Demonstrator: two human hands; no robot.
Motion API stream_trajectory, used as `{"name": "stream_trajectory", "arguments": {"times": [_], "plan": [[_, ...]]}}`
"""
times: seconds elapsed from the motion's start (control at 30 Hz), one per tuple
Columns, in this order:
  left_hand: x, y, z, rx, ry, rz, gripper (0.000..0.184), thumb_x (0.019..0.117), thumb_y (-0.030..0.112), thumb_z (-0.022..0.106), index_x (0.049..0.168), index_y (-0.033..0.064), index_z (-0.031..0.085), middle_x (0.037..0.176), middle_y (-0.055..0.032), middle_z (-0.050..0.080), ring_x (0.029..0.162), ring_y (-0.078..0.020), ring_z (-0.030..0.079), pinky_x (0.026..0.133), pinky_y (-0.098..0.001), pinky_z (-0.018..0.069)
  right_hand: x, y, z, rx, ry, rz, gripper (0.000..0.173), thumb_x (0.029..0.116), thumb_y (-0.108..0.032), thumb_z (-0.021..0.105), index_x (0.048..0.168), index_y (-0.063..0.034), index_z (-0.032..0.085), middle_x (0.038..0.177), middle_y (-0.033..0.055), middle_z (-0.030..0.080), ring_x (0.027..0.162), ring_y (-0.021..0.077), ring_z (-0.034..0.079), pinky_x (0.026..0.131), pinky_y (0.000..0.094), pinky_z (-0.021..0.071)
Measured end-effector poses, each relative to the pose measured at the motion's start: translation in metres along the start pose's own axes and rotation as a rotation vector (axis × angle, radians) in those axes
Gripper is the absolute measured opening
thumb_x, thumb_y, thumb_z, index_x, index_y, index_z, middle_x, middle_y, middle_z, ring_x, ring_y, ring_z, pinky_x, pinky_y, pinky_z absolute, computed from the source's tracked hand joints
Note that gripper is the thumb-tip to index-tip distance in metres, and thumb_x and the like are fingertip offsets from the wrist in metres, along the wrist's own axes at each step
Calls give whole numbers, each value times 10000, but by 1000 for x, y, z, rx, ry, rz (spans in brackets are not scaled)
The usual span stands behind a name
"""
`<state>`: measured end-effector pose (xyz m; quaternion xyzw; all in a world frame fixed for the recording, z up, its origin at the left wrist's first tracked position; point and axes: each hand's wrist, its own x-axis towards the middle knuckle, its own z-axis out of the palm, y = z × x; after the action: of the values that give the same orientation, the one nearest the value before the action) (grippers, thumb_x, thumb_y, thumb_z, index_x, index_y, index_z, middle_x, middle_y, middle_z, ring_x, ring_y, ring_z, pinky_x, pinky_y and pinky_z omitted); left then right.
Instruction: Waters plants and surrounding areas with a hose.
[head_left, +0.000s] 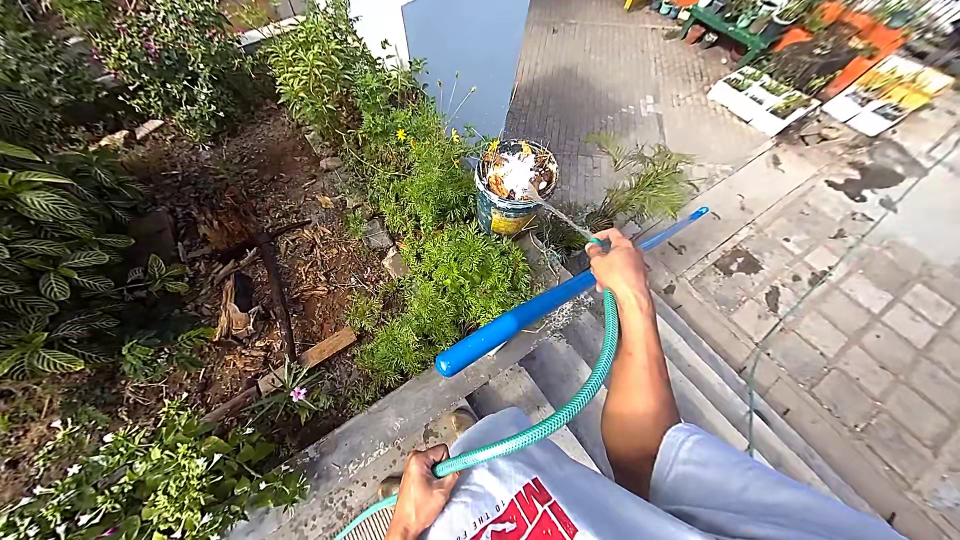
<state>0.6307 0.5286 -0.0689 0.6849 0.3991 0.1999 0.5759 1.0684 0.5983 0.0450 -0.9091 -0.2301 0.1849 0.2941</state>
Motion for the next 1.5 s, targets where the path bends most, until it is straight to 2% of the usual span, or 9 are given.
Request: {"name": "stream_trajectory", "arguments": {"times": [0.13,0.37,0.47,0.63,0.73,0.83,1.0,1.3,1.5], "plan": [[0,0,-1,-1,-9,3,381,848,265,741,579,169,488,499,110,376,442,14,342,442,-209,274,2,3,-1,-14,26,18,342,1087,-309,505,1390,-155,548,954,263,658,664,410,635,583,584,514],[2,-1,-1,5,-8,8,388,855,266,740,579,171,485,500,108,375,439,9,342,440,-207,273,13,0,-5,-43,32,50,351,1088,-290,509,1398,-135,563,1018,250,668,700,362,669,636,534,556],[3,0,-1,5,-9,5,390,850,280,747,578,171,490,501,108,379,443,11,346,443,-208,276,14,-1,-7,-49,31,52,352,1079,-292,523,1389,-133,573,1043,263,669,751,385,681,674,565,560],[3,0,-2,2,-10,2,393,851,273,747,574,173,485,499,109,375,441,14,344,441,-206,274,12,-3,-8,-22,67,42,344,1088,-297,502,1389,-140,562,1017,252,665,704,372,667,636,547,552],[1,0,-2,-1,-16,-3,402,853,276,751,574,172,481,496,106,374,439,9,345,440,-212,276,5,3,-6,7,86,17,339,1089,-305,499,1385,-149,554,984,270,659,682,414,647,592,585,523],[3,2,-2,20,-42,-8,374,858,249,747,592,153,502,507,90,399,453,-9,375,457,-233,305,13,8,-9,-33,92,5,354,1092,-331,501,1393,-155,560,989,270,662,671,399,644,616,579,530],[3,0,-6,38,-70,-33,358,868,235,743,612,132,514,516,67,416,466,-43,397,474,-273,329,16,2,-5,-5,86,-10,371,1085,-322,515,1406,-144,567,1130,308,649,861,445,676,735,613,542],[4,3,-3,43,-98,-35,350,866,205,739,614,129,508,519,62,412,470,-46,394,477,-273,322,19,6,1,18,11,-40,362,1088,-327,522,1406,-163,574,970,267,658,668,350,633,629,537,532],[8,7,-1,83,-113,-64,356,858,240,741,610,137,508,516,64,409,471,-57,399,481,-292,330,21,7,-3,12,-3,-64,362,1094,-323,511,1411,-156,564,907,239,646,615,316,603,597,504,522]]}}
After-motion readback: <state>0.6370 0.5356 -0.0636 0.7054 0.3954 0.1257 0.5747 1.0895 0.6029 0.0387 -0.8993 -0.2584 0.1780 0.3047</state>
